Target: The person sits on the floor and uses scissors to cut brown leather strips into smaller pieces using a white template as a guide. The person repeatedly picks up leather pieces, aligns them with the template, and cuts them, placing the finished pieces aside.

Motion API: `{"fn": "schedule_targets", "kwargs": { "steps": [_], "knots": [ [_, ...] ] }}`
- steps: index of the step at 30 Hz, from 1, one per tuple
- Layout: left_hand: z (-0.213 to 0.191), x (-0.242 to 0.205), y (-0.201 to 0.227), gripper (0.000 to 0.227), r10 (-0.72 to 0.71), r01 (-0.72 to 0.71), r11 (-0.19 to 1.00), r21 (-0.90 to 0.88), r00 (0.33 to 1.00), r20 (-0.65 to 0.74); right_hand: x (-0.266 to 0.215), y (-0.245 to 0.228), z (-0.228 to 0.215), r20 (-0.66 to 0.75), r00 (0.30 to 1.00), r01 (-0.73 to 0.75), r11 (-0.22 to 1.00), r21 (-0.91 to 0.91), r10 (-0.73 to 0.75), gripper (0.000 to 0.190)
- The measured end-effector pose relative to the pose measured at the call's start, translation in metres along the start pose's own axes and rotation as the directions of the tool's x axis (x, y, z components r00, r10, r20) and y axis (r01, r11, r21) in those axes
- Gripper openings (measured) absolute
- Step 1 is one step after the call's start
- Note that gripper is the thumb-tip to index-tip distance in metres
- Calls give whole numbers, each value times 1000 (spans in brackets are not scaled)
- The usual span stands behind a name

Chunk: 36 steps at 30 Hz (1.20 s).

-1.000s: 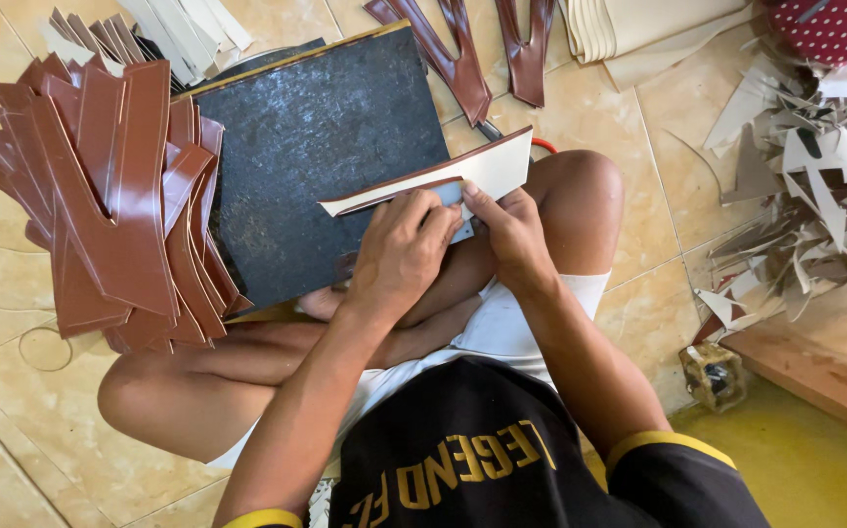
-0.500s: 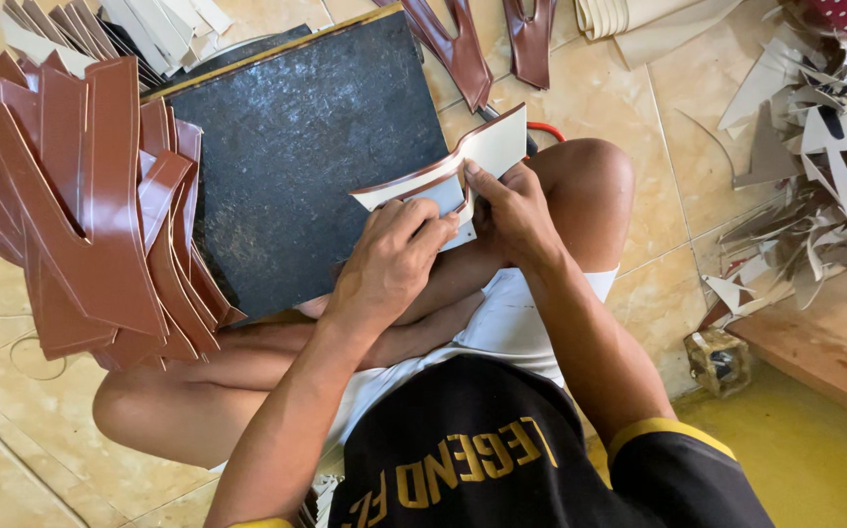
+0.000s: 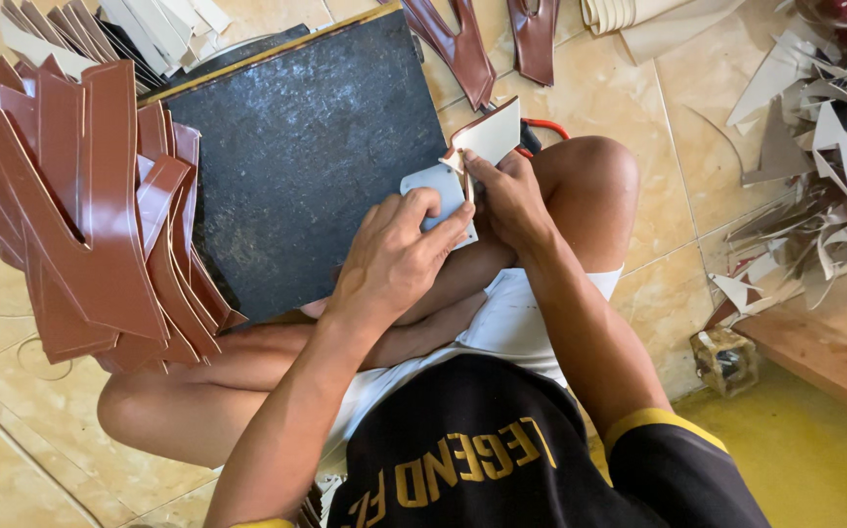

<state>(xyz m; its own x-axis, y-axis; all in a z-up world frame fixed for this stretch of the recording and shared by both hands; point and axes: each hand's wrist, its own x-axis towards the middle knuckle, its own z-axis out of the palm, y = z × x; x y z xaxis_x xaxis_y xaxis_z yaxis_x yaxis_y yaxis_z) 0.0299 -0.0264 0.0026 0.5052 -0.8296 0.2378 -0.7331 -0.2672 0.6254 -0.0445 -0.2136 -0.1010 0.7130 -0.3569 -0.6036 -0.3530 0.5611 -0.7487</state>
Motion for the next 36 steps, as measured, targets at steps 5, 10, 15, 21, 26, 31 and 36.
{"fn": "schedule_targets", "kwargs": {
  "steps": [5,10,15,21,26,31,36],
  "knots": [
    [7,6,7,30,-48,51,997,61,998,-47,19,7,-19,-117,993,-9,1000,-21,6,20],
    [-7,1,5,33,-90,80,970,-229,995,-33,-1,-41,-48,-140,979,198,866,459,-149,18],
    [-49,2,33,47,-124,13,937,-348,946,-299,-80,-115,-44,57,890,433,878,204,-452,22],
    [-69,15,46,80,-426,196,677,-709,890,-161,-112,-130,27,386,873,484,624,-613,-298,44],
    [-53,-30,13,65,-591,388,773,-501,728,-347,-94,-93,46,535,714,668,208,-715,-452,33],
    [-40,-60,16,41,-147,473,702,532,828,-541,-96,-63,48,474,659,671,172,-721,-584,22],
    [-15,-28,9,30,-106,110,994,5,971,-215,-94,-63,50,563,608,720,91,-688,-560,29]
  ]
}}
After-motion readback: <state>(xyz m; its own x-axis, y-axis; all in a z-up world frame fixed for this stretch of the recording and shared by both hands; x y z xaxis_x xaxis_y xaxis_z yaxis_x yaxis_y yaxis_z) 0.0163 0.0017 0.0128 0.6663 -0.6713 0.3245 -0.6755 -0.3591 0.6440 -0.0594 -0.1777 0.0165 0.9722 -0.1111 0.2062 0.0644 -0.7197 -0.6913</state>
